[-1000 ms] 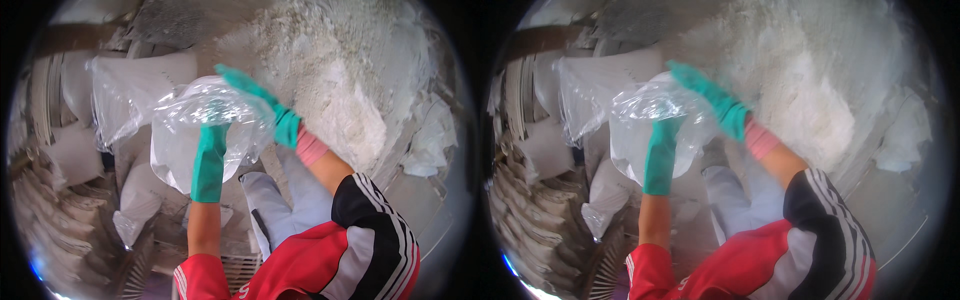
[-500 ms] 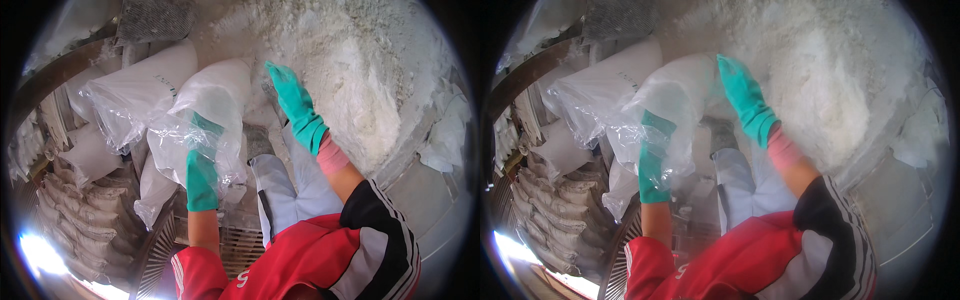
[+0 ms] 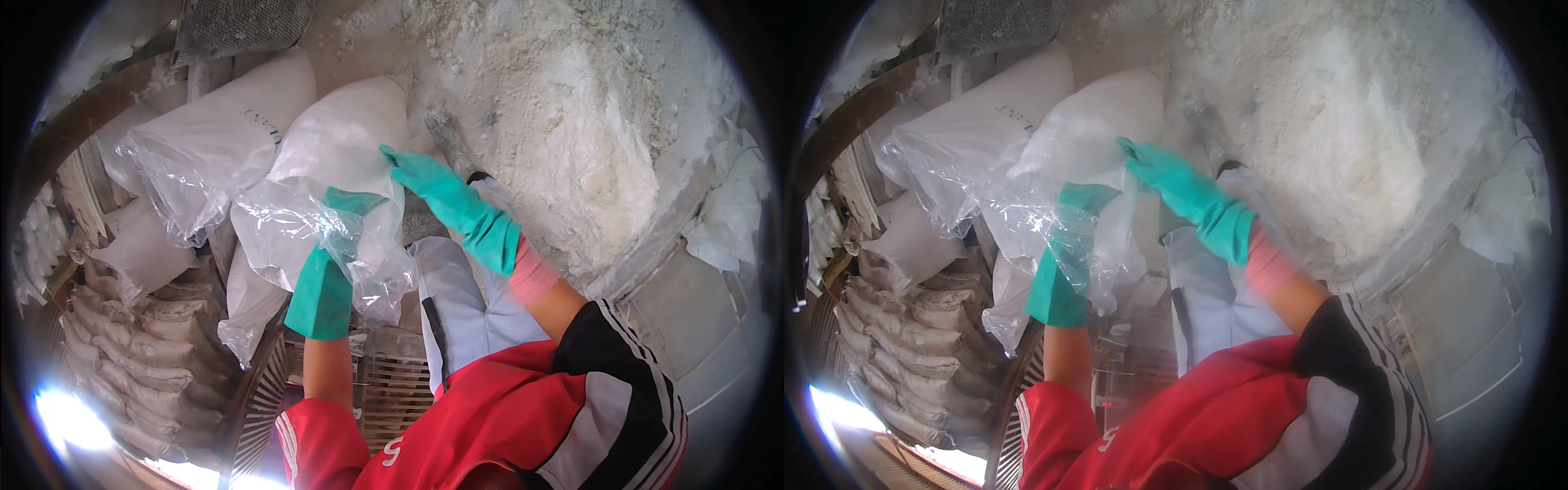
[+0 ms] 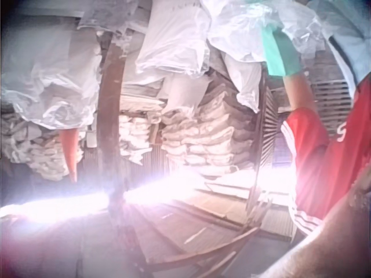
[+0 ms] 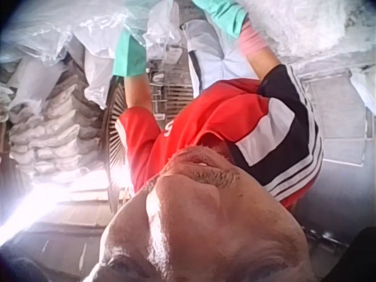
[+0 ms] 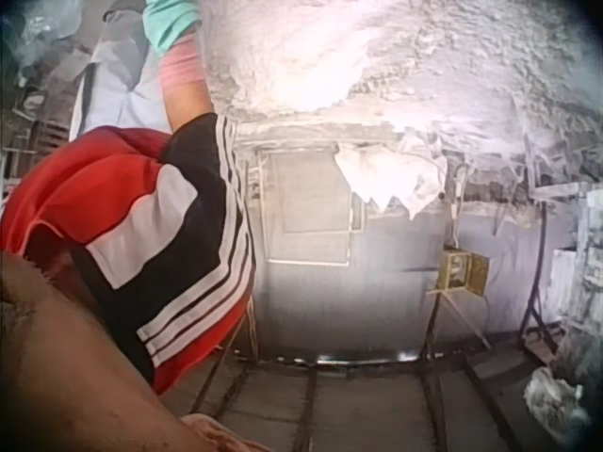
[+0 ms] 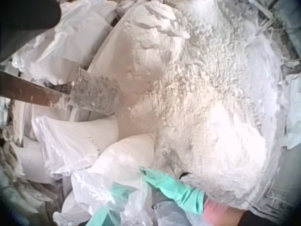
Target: The person uses a handheld industrial sewing machine to seal the tops of white sacks filled with material in a recycling or processing facility.
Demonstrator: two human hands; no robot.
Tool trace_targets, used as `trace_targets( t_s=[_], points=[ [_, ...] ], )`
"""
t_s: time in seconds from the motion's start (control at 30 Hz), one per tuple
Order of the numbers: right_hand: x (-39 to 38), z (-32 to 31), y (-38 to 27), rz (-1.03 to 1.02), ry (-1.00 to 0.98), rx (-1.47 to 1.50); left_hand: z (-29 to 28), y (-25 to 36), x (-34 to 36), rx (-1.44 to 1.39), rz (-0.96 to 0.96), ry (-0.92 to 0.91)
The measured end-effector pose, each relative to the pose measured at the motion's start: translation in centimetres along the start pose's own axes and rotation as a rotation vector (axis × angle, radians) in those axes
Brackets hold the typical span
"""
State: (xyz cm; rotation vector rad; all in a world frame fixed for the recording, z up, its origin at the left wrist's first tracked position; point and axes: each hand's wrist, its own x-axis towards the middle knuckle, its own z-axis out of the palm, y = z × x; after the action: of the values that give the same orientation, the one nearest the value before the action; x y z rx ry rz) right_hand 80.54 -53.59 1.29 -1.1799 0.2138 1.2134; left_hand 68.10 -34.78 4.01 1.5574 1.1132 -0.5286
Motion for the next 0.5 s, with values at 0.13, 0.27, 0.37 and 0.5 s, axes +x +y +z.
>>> trace_targets(
  t_s=[0.13,0.27,0.37,0.5],
  points=[
    [0.7,-1.7,-1.0,0.078,-0.031,0.060,1.1,-0.1,1.0,-0.012,0.009,-0.039],
    [2.2,-0.7,-1.9,0.183,-0.192,-0.399,1.2,0.1,1.6,-0.011,0.014,-0.049],
    [2.3,0.3,-1.6,0.154,-0.199,-0.276,1.7,0.1,2.2,-0.011,0.010,-0.068],
    [3.0,-0.4,1.4,0.056,-0.081,0.205,3.5,1.2,3.6,-0.035,0.034,-0.119]
  ],
)
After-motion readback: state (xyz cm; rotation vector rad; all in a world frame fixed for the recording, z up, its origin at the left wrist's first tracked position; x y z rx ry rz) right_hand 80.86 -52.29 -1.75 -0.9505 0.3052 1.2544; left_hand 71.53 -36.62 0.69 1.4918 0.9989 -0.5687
